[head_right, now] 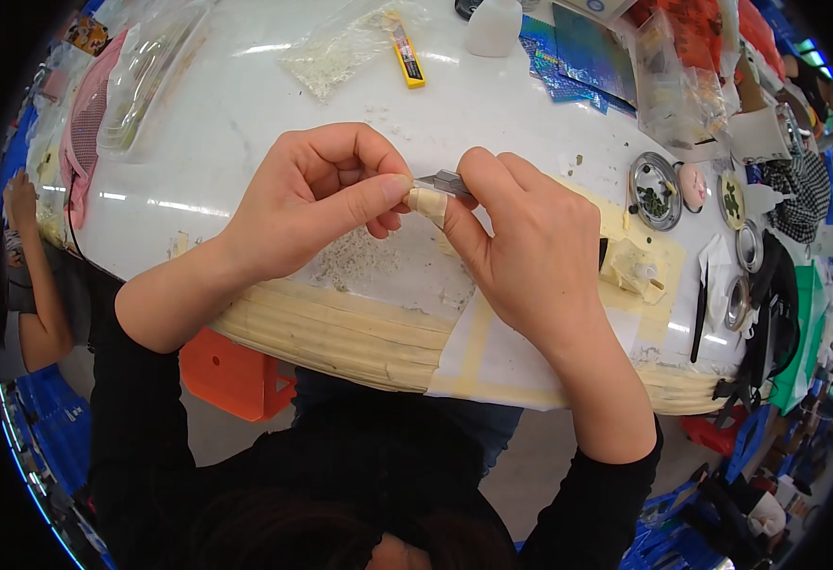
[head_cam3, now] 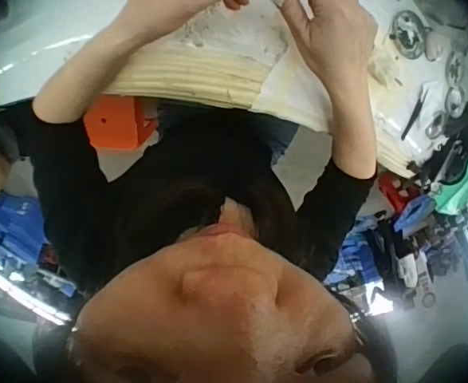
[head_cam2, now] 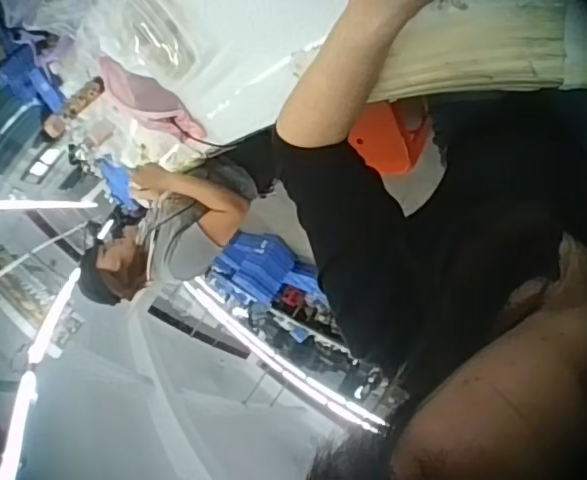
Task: The recorder uses a small manual tool to file or debur white plastic components at a factory workbench.
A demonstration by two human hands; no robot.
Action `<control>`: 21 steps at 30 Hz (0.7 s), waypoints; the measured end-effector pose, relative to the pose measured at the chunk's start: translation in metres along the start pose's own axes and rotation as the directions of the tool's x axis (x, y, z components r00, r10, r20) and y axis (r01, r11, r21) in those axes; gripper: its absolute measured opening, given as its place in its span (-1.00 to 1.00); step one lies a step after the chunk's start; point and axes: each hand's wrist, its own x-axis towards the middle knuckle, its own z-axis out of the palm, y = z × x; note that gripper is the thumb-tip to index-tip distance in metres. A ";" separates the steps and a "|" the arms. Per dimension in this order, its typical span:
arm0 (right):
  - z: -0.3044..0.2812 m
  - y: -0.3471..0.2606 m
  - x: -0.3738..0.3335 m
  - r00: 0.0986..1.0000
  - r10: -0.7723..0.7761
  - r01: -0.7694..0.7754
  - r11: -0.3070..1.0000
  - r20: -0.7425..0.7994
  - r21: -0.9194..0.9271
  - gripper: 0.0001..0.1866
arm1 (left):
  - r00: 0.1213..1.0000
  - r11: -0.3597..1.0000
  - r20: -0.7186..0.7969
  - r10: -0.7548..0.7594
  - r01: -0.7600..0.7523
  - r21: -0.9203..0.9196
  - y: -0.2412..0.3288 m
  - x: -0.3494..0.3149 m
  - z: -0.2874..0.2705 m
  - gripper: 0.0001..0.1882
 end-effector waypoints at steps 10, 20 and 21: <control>0.000 0.000 0.000 1.000 0.007 -0.007 1.000 -0.007 0.003 -0.81 | 1.000 0.999 -0.005 0.013 -0.012 0.048 0.001 -0.001 0.001 -0.87; -0.001 0.000 -0.001 1.000 0.017 -0.017 1.000 0.011 0.000 -0.81 | 0.998 0.996 -0.007 0.060 -0.059 0.063 -0.001 0.000 0.001 -0.89; -0.001 0.000 0.000 1.000 0.012 -0.012 1.000 0.003 0.004 -0.81 | 0.998 0.996 -0.010 0.065 -0.064 0.064 -0.001 -0.001 0.002 -0.90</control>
